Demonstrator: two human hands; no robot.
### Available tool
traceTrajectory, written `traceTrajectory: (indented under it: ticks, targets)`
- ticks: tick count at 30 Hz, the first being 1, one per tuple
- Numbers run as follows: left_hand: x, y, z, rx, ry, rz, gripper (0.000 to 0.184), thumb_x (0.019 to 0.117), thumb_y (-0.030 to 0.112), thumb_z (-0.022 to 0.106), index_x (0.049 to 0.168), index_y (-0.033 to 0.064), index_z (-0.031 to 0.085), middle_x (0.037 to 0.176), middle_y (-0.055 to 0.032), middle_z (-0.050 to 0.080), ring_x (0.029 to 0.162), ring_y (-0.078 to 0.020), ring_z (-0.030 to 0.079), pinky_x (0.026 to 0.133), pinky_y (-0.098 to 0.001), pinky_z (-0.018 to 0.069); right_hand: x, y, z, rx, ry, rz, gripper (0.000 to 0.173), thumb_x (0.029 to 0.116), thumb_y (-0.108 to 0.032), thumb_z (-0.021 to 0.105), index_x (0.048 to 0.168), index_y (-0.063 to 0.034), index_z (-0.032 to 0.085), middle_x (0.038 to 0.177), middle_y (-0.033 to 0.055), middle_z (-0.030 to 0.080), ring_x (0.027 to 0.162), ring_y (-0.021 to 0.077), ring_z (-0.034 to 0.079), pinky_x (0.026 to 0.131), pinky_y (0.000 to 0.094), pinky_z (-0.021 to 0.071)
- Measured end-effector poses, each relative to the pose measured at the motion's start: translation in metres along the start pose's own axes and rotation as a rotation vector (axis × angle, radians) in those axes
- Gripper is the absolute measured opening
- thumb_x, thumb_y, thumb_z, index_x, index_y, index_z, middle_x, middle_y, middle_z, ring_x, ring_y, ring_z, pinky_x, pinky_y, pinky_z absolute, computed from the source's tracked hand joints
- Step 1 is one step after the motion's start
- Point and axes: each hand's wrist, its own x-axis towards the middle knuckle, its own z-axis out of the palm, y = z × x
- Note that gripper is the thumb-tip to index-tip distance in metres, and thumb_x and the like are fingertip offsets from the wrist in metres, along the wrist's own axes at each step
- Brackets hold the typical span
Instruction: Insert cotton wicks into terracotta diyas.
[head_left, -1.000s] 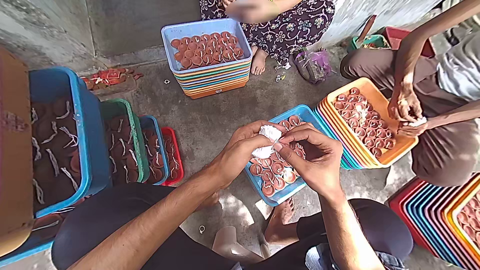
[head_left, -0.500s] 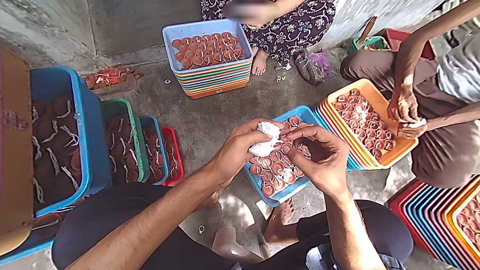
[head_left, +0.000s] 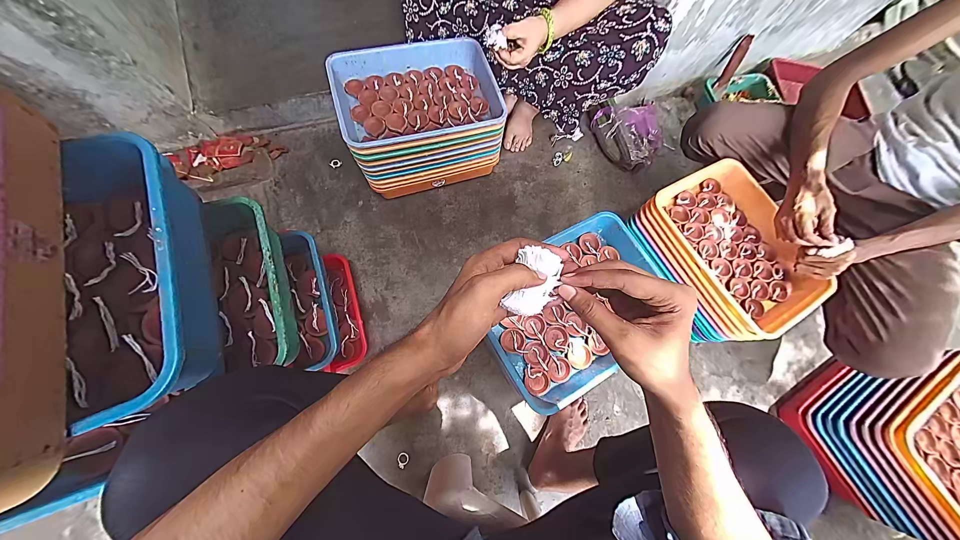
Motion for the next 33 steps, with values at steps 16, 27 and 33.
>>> traceTrajectory:
  ticks: [16, 27, 33]
  targets:
    - [0.000, -0.001, -0.001, 0.071, 0.073, 0.010, 0.031, 0.1005, 0.005, 0.062, 0.131, 0.0064, 0.063, 0.108, -0.0134, 0.071, 0.091, -0.0212, 0.071, 0.082, -0.0342, 0.0613, 0.001, -0.004, -0.007, 0.086, 0.072, 0.017, 0.029, 0.0818, 0.006, 0.079, 0.109, -0.0017, 0.074, 0.098, 0.0071, 0.077, 0.085, 0.0168, 0.074, 0.077, 0.0308, 0.0647]
    - [0.000, 0.001, -0.003, 0.069, 0.133, 0.003, 0.031, 0.1009, 0.005, 0.061, 0.132, 0.0073, 0.063, 0.109, -0.0122, 0.071, 0.090, -0.0205, 0.071, 0.079, -0.0329, 0.0614, 0.005, 0.007, -0.027, 0.150, 0.130, 0.089, 0.028, 0.0844, 0.005, 0.078, 0.110, -0.0041, 0.075, 0.102, 0.0068, 0.075, 0.089, 0.0155, 0.073, 0.083, 0.0305, 0.0633]
    - [-0.002, 0.007, -0.005, 0.071, 0.297, -0.048, 0.030, 0.1010, 0.005, 0.061, 0.131, 0.0046, 0.062, 0.109, -0.0116, 0.072, 0.091, -0.0216, 0.072, 0.080, -0.0348, 0.0618, 0.006, 0.035, -0.045, -0.021, 0.113, 0.283, 0.018, 0.0873, 0.005, 0.075, 0.102, -0.0042, 0.078, 0.097, 0.0050, 0.076, 0.085, 0.0127, 0.072, 0.079, 0.0277, 0.0616]
